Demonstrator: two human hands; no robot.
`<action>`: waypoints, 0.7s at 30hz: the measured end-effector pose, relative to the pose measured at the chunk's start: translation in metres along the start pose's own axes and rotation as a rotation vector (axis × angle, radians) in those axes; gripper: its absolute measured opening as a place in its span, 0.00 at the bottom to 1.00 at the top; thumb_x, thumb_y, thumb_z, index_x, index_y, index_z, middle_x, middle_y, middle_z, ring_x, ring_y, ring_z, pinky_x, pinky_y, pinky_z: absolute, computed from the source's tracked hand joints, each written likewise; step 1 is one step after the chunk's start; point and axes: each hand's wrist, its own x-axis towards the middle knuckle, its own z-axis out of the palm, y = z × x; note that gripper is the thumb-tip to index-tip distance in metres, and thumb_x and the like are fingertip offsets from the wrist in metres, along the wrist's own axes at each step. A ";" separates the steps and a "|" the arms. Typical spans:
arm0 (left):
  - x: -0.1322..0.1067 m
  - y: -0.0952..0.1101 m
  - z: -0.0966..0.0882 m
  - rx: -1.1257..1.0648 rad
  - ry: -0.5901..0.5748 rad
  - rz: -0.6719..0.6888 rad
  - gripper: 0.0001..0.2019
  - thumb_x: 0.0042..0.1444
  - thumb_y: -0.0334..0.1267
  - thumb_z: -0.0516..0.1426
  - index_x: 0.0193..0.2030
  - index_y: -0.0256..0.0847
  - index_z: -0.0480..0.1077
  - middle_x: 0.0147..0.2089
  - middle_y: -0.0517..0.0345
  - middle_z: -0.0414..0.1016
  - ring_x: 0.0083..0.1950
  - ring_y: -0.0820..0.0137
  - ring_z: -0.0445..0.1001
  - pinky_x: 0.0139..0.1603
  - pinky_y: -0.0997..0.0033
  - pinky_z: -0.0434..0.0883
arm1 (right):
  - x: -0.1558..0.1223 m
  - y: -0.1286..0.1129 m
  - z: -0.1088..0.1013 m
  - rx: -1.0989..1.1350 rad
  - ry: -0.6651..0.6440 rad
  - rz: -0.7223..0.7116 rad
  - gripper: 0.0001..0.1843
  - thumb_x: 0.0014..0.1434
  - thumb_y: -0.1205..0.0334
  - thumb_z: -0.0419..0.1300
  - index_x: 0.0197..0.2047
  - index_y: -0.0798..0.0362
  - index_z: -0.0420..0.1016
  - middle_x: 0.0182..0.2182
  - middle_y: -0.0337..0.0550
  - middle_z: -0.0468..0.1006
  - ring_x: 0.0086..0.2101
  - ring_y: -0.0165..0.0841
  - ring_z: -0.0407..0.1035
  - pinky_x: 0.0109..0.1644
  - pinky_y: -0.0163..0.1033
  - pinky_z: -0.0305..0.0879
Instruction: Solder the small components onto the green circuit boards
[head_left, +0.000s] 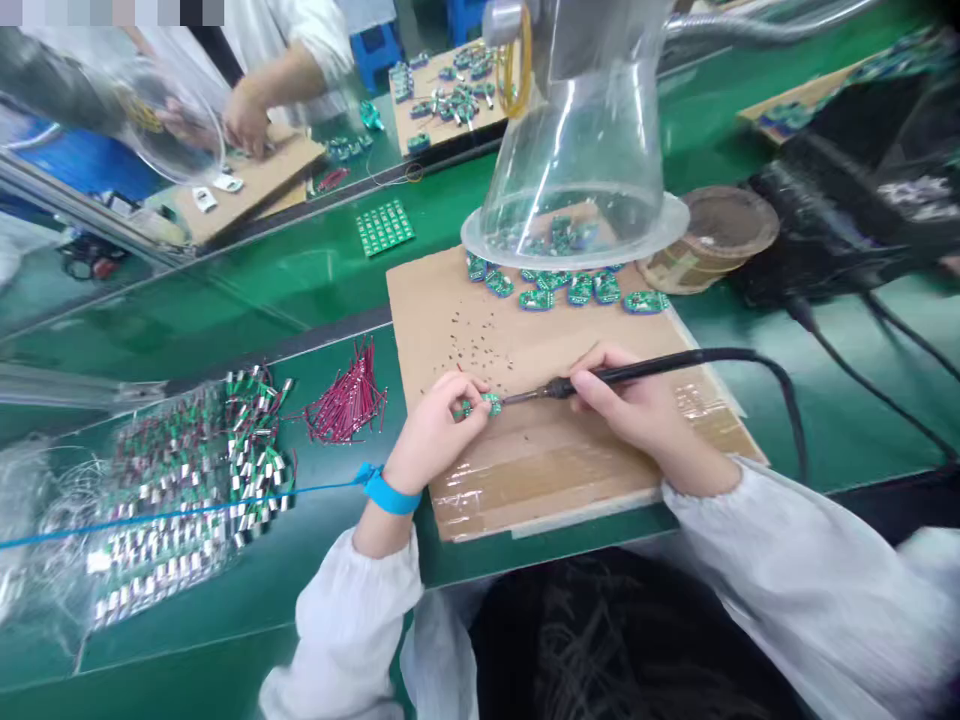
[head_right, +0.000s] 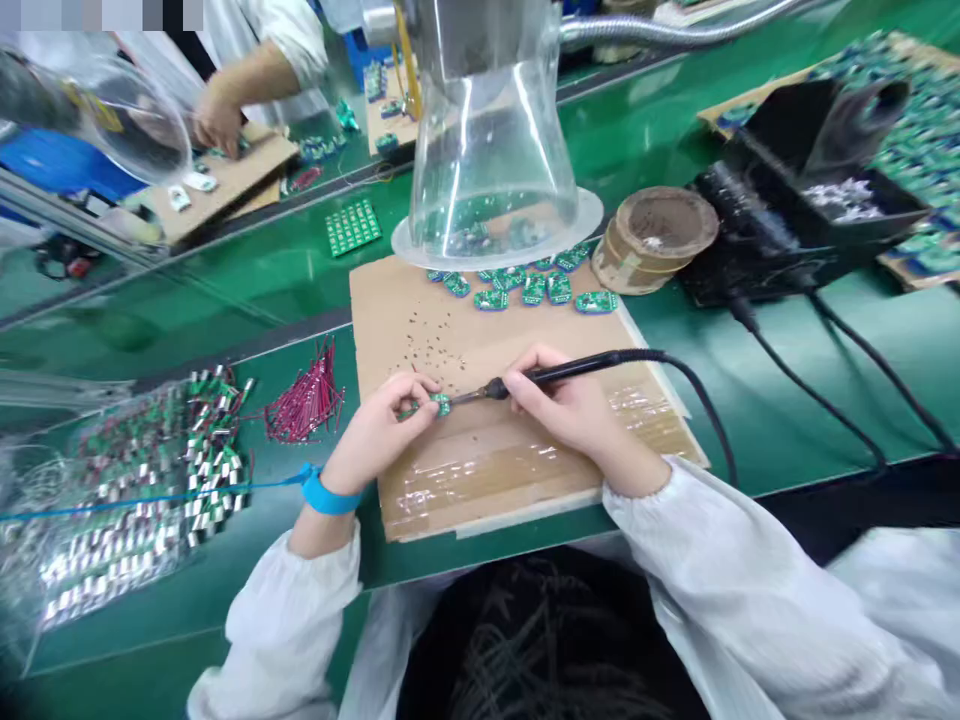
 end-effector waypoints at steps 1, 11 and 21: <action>-0.001 0.000 0.000 0.005 0.005 0.000 0.08 0.64 0.30 0.58 0.34 0.40 0.66 0.49 0.60 0.75 0.46 0.72 0.71 0.45 0.71 0.65 | 0.000 -0.001 -0.001 0.002 0.002 -0.001 0.11 0.69 0.54 0.61 0.36 0.51 0.72 0.23 0.35 0.76 0.24 0.27 0.70 0.29 0.32 0.63; -0.002 0.000 0.003 0.025 0.043 -0.016 0.08 0.64 0.29 0.58 0.32 0.40 0.65 0.48 0.59 0.75 0.41 0.72 0.69 0.44 0.70 0.66 | -0.001 0.000 -0.002 -0.007 -0.013 -0.011 0.10 0.69 0.55 0.61 0.37 0.51 0.73 0.24 0.36 0.77 0.26 0.28 0.72 0.32 0.33 0.66; -0.004 0.001 0.003 0.015 0.040 -0.018 0.08 0.64 0.30 0.57 0.32 0.40 0.65 0.48 0.58 0.75 0.42 0.71 0.69 0.45 0.70 0.66 | 0.000 -0.005 -0.001 0.068 0.051 0.058 0.15 0.67 0.49 0.62 0.35 0.52 0.73 0.22 0.36 0.76 0.24 0.28 0.71 0.31 0.33 0.66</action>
